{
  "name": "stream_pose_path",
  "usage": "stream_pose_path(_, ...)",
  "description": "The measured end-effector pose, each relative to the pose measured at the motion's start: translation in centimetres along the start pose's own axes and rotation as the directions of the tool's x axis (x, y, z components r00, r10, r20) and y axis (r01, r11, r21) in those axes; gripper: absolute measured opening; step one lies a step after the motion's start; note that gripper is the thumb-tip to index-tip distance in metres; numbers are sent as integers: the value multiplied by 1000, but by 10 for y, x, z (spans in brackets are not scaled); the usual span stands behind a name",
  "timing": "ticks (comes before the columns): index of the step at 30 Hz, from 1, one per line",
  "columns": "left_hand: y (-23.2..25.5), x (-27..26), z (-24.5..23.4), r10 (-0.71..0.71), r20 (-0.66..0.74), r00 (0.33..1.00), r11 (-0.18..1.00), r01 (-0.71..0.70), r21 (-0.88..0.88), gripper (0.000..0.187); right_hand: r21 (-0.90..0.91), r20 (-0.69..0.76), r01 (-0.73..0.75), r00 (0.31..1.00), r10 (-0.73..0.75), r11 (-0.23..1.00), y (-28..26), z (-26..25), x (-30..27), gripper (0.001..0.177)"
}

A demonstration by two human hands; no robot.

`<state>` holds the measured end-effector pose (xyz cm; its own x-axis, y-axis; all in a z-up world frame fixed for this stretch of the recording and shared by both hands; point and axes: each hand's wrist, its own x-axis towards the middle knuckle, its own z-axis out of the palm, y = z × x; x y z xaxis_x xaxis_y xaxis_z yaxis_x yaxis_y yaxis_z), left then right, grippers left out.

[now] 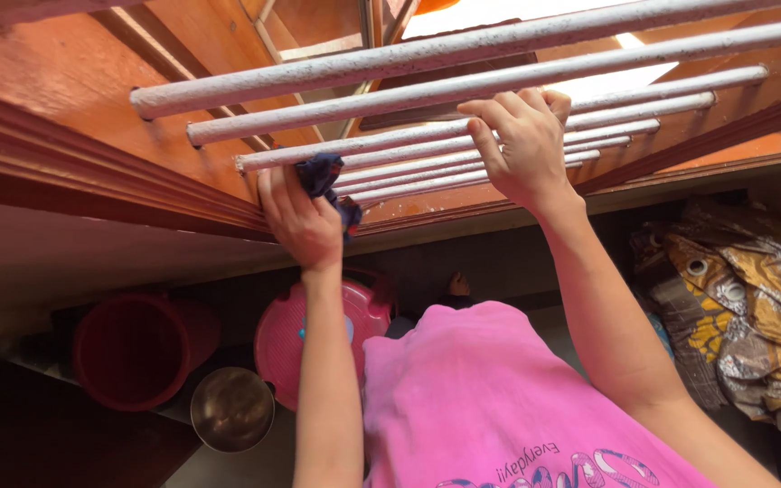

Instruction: Cleaning the metal bars of a window using a spray bottle and a cloth.

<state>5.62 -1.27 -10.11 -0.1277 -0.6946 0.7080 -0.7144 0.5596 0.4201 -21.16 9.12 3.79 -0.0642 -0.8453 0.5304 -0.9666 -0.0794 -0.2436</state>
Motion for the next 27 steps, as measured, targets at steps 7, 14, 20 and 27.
stream_pose_path(7,41,9,-17,-88,1,996,994,88,64,45,-60,-107,25,994,-31,998,-22,17,-18,16)
stream_pose_path(14,61,16,-28,59,196,979,997,-69,46,48,259,-65,53,997,-38,964,-117,64,-29,43)
stream_pose_path(20,52,8,-44,90,164,982,987,-66,-149,45,332,-60,-46,996,69,942,-133,102,-7,39)
stream_pose_path(27,4,-52,-21,-365,113,924,780,370,-504,50,303,-40,176,984,-172,936,-167,137,21,32)
